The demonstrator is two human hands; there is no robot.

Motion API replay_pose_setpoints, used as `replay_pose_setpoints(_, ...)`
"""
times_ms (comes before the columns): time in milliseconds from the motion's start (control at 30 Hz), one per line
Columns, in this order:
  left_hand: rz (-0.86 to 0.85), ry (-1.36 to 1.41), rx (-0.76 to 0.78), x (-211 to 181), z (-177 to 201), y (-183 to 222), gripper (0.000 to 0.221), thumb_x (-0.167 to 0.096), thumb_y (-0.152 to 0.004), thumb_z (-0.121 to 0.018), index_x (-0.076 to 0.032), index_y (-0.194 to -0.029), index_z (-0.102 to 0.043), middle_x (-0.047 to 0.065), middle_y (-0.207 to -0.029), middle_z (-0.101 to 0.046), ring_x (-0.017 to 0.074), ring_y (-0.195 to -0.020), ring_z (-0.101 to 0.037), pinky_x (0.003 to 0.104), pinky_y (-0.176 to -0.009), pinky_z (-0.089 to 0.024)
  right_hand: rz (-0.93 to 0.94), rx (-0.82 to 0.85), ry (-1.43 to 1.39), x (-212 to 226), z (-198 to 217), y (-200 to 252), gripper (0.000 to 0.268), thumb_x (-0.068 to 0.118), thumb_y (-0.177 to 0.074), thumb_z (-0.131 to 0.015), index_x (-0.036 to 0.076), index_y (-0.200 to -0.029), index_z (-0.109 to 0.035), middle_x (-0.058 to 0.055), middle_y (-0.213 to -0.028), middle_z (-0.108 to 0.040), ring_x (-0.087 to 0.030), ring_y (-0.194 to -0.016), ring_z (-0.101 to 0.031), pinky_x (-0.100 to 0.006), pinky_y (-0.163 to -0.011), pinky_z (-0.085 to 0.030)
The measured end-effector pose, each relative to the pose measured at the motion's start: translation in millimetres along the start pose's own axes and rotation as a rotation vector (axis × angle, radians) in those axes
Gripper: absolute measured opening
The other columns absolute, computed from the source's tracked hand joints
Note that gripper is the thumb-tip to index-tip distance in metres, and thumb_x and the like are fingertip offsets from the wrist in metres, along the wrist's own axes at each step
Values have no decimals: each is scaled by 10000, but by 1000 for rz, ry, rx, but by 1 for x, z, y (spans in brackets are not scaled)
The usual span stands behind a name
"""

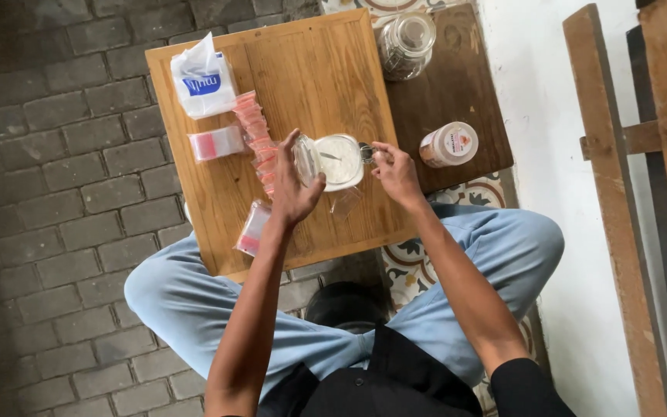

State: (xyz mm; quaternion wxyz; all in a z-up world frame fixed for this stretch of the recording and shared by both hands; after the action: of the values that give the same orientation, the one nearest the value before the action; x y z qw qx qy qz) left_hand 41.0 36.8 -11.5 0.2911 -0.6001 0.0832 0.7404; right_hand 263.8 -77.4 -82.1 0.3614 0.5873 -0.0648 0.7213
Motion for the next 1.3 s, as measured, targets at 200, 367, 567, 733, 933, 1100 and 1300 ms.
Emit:
replay_pose_setpoints(200,3,312,-68,20,7,8,958,-598,-894,-609,-23,-1591,-290,285,-1531,-398,485,-1450,-359,637,-1180,-329,446,-143,368,77,1,29,298,83,-960,-643,97,-1250,-712,-147,-1186,-611,-389,-1045,-661,-484,-912,-565)
replay_pose_setpoints(367,64,547,-206,53,10,16,835,-410,-860,-538,-76,-1592,-315,237,-1511,-443,406,-1428,-410,547,-1220,-312,641,-63,635,98,-36,27,168,136,-904,-740,197,-1056,-778,-60,-1269,-567,-343,-1176,-579,-459,-962,-490)
replay_pose_setpoints(567,146,612,-299,53,17,23,796,-283,-856,-517,-89,-1604,-324,242,-1575,-402,400,-1449,-414,507,-1235,-320,588,52,1159,75,-89,2,169,400,-859,-803,367,-1024,-812,-28,-1436,-539,-307,-1343,-474,-489,-1076,-384)
replay_pose_setpoints(733,94,428,-269,46,24,28,641,-240,-984,-549,-95,-1585,-380,241,-1537,-496,375,-1451,-432,513,-1228,-329,624,31,1148,73,-93,8,84,402,-847,-822,348,-911,-818,-30,-1388,-576,-293,-1322,-480,-482,-1068,-380)
replay_pose_setpoints(933,105,223,-283,26,31,28,617,-208,-976,-602,-87,-1555,-426,244,-1471,-567,412,-1418,-482,546,-1197,-350,582,-91,842,82,-42,29,152,240,-925,-747,289,-1065,-780,-10,-1324,-590,-300,-1202,-594,-511,-976,-479)
replay_pose_setpoints(1100,111,168,-259,27,33,30,660,-109,-928,-632,-107,-1557,-434,224,-1519,-523,419,-1444,-444,554,-1208,-330,410,-466,466,22,40,43,202,64,-882,-682,173,-1040,-747,-43,-878,-703,-250,-748,-705,-358,-683,-562)
replay_pose_setpoints(1300,112,118,-243,8,33,28,633,-175,-952,-611,-77,-1547,-419,262,-1449,-575,467,-1411,-466,632,-1199,-280,298,-241,761,-41,23,26,162,242,-927,-769,206,-1084,-755,-12,-992,-647,-288,-918,-671,-432,-820,-553)
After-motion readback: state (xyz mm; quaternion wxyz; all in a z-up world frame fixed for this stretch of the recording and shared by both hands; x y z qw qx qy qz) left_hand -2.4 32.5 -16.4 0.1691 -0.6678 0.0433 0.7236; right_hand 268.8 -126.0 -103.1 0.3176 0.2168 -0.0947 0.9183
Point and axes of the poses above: each hand's wrist, its own y-axis away from the middle knuckle, its own z-axis out of the back of the hand, x = y × z, the point moved 8 cm from there along -y, towards the middle knuckle
